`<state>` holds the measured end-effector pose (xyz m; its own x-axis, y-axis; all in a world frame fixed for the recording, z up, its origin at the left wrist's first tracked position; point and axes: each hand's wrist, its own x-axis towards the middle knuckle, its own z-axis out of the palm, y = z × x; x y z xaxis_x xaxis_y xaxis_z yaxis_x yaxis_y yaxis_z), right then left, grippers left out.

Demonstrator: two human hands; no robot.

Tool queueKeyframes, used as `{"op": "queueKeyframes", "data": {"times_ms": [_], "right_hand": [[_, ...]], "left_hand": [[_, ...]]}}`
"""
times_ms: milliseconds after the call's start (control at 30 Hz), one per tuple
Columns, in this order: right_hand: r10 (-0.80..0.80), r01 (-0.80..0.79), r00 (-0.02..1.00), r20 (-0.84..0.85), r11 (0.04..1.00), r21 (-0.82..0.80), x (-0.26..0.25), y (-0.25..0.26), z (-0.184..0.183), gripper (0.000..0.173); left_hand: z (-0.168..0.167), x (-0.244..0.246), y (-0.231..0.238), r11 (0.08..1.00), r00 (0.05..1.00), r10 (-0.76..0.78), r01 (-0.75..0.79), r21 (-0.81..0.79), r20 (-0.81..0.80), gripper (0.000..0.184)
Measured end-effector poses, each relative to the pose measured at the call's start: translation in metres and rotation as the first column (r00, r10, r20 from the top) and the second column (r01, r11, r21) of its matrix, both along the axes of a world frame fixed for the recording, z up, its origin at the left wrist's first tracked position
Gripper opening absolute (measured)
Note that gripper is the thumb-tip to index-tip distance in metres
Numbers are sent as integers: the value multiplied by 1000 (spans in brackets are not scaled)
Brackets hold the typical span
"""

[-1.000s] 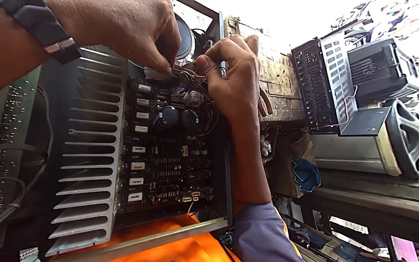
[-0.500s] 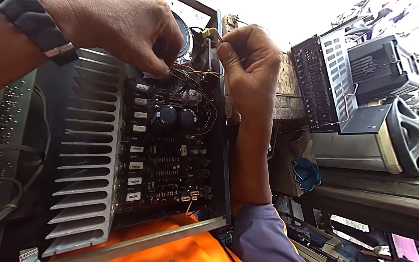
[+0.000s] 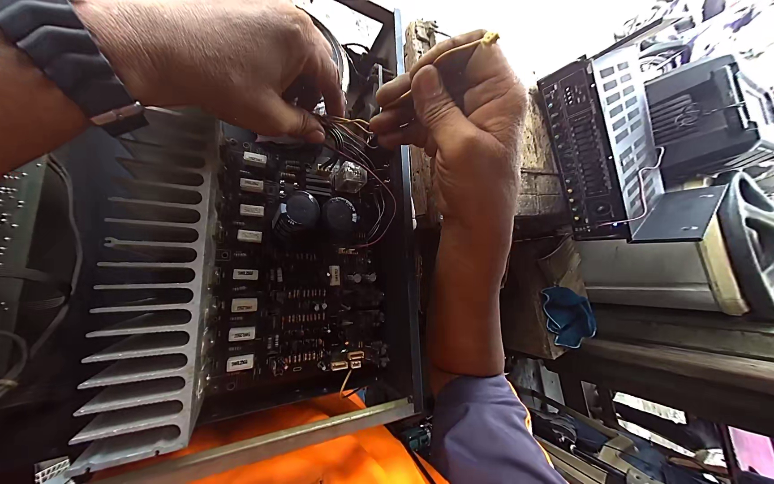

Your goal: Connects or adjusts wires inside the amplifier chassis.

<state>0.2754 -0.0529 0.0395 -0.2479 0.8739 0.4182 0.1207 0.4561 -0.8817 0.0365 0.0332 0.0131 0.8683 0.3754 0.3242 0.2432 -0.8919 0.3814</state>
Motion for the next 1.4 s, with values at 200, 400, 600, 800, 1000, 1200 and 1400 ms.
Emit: {"op": "queueKeyframes", "data": {"times_ms": [200, 400, 600, 800, 1000, 1200, 1400], "right_hand": [[37, -38, 999, 40, 999, 24, 0, 0, 2, 6], [144, -145, 987, -77, 989, -8, -1, -1, 1, 6], [-11, 8, 1000, 29, 992, 126, 2, 1, -4, 6], [5, -6, 1000, 20, 999, 38, 2, -17, -4, 5], [77, -94, 958, 276, 994, 48, 7, -36, 4, 6], [-168, 144, 596, 786, 984, 101, 11, -71, 22, 6], [-124, 79, 404, 906, 992, 100, 17, -51, 20, 15]], "left_hand": [[1, -1, -5, 996, 994, 46, -38, -83, 97, 37], [-3, 1, 1, 994, 987, -68, 79, -72, 144, 25], [-2, 2, 0, 997, 993, -36, 43, -58, 113, 19], [-3, 3, 2, 999, 996, -31, 34, -31, 86, 20], [-3, 3, 1, 999, 996, -23, 27, -41, 88, 20], [-3, 3, 1, 998, 995, -34, 39, -57, 90, 18], [-3, 2, -1, 998, 996, -2, 8, -64, 94, 19]]}}
